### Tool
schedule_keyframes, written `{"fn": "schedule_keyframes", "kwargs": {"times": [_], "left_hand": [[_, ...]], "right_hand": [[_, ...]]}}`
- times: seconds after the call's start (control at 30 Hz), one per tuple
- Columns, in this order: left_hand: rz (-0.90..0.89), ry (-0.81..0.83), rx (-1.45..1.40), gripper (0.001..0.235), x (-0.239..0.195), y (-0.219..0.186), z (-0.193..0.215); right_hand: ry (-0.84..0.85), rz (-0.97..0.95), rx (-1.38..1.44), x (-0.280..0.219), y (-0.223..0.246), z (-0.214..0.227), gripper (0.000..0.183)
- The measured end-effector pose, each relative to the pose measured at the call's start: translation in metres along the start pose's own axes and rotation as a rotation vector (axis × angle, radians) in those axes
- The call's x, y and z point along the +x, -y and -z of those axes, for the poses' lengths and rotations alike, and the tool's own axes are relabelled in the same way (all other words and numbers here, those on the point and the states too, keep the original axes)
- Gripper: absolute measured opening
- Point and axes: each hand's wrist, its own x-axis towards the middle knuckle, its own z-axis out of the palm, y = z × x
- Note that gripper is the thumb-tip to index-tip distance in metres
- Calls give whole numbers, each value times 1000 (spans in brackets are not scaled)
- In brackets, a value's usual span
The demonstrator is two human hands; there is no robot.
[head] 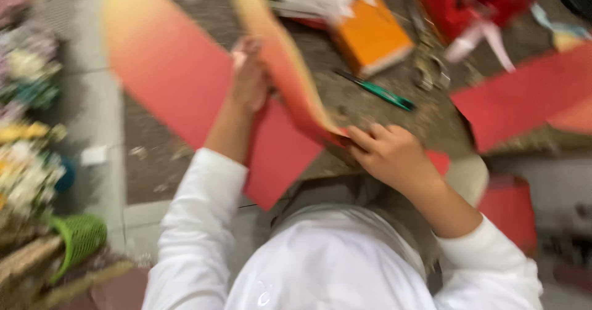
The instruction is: The person prepares wrapping paper using a utility knife to cut sheets to size, then folds and layers the paper around a bouquet of lilies and roses, securing the arrangement with tape.
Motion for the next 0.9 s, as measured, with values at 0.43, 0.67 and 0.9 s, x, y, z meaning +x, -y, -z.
{"fn": "schedule_keyframes", "kwargs": {"times": [0.43, 0.67, 0.9], "left_hand": [[-310, 1045, 182, 87, -18, 16, -20], [281, 175, 274, 54, -73, 62, -124], [585, 781, -557, 67, 28, 165, -79]], "right_hand": [[59, -775, 793, -157, -48, -19, 39], [-277, -1224, 1533, -183, -75, 1, 50], [-74, -894, 802, -214, -122, 28, 60]]}}
